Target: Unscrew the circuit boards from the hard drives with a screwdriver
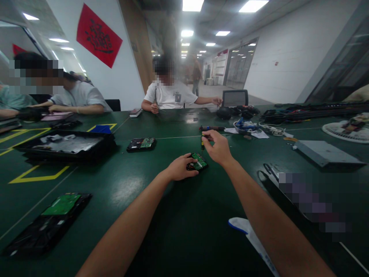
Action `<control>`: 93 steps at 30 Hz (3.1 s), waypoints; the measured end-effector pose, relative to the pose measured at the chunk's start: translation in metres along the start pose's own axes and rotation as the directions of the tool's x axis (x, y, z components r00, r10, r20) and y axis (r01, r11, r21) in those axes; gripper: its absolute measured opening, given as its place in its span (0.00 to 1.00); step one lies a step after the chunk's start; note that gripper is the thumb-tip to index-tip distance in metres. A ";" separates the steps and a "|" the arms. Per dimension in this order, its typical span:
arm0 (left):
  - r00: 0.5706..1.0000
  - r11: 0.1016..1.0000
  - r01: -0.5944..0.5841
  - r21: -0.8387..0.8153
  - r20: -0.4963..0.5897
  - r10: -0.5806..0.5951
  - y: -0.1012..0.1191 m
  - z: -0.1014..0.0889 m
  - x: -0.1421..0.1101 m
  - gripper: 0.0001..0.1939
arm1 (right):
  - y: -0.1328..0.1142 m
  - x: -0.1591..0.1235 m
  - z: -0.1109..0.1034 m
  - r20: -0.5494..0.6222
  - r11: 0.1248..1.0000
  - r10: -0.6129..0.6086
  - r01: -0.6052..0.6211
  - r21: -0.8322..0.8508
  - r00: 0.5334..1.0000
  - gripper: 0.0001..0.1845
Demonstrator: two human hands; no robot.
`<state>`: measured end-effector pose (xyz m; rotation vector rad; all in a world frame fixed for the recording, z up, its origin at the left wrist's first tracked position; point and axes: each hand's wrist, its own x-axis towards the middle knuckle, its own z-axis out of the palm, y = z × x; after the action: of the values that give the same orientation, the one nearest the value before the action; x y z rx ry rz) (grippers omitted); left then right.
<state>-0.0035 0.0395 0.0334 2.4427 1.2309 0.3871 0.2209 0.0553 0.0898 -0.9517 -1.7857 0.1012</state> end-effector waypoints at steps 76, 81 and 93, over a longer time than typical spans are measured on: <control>1.000 1.000 -0.021 -0.001 -0.002 0.021 0.000 0.000 0.000 0.37 | -0.006 0.000 0.000 0.035 0.991 0.005 0.000 -0.135 0.999 0.12; 1.000 1.000 -0.025 -0.003 -0.011 0.024 0.001 -0.001 -0.001 0.37 | -0.008 -0.002 0.000 -0.008 0.984 0.000 -0.002 -0.179 1.000 0.11; 1.000 1.000 -0.012 -0.002 0.003 0.012 0.001 -0.001 0.000 0.37 | -0.004 -0.003 0.002 0.005 0.986 -0.001 0.002 -0.169 1.000 0.12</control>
<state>-0.0030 0.0392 0.0345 2.4490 1.2148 0.3880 0.2179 0.0516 0.0888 -1.0709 -1.8213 -0.0502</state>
